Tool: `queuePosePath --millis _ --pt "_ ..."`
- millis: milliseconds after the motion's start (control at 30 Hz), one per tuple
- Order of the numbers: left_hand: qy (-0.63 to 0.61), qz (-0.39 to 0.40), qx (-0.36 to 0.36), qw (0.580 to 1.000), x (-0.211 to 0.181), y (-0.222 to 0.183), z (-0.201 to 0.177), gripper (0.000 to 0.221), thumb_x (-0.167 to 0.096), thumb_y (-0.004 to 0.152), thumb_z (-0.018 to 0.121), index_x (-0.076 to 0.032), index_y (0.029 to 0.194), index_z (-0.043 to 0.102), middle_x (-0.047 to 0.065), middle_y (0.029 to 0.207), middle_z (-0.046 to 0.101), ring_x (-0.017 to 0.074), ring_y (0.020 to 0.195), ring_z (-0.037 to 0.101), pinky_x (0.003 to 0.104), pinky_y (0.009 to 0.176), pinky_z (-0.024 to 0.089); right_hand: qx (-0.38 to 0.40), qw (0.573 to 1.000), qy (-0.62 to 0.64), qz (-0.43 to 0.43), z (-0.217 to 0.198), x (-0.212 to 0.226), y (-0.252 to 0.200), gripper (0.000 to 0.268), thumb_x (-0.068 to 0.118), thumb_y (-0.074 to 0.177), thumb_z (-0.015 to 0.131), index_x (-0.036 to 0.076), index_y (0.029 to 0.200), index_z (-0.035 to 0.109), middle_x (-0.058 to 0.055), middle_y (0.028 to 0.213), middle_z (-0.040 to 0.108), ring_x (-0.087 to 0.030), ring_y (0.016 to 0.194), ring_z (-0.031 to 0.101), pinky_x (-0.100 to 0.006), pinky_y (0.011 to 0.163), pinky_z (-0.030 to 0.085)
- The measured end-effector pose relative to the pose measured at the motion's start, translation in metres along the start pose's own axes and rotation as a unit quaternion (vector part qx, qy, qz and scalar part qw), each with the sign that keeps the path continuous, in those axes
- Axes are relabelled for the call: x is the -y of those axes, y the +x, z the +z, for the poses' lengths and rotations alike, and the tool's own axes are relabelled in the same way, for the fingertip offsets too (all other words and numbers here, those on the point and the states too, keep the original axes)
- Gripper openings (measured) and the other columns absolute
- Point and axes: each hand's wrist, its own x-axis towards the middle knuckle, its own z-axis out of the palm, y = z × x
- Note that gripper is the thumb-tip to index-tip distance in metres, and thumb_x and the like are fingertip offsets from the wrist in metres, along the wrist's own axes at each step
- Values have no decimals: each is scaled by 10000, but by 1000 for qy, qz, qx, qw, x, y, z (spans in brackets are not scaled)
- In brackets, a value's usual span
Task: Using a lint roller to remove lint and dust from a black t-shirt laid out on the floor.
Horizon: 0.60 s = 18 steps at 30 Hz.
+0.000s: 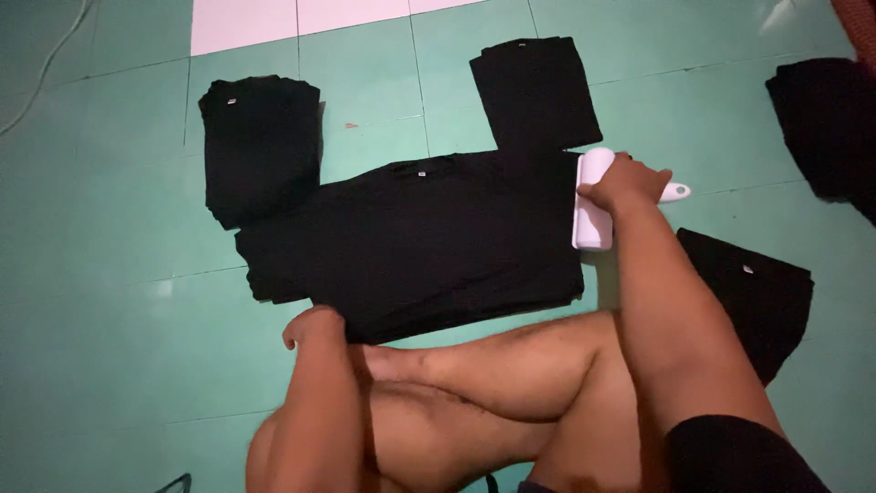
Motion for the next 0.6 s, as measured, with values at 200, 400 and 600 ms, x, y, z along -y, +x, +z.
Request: queuePosePath --millis 200,400,600 --pt "33 9 7 999 7 -88 -23 508 -177 1010 543 -105 1512 563 107 1573 523 397 1454 444 642 1018 452 -43 997 -4 -66 -3 12 -3 966 714 826 627 47 1512 495 -260 1210 744 -500 1169 660 -534 1066 227" --pt "-17 29 -11 999 13 -87 -19 494 -124 1023 475 -20 1505 512 155 1577 497 424 1446 448 685 972 456 7 999 -50 0 21 11 1 1096 726 824 656 73 1640 326 -252 1546 546 -447 1463 412 -656 1190 -124" --pt "38 6 15 999 6 -99 -28 485 -125 1000 492 -89 1476 575 81 1545 562 383 1387 542 649 973 467 -11 998 -32 -44 48 6 15 859 500 1003 547 118 1671 166 -188 1607 450 -395 1521 277 -690 1186 -79"
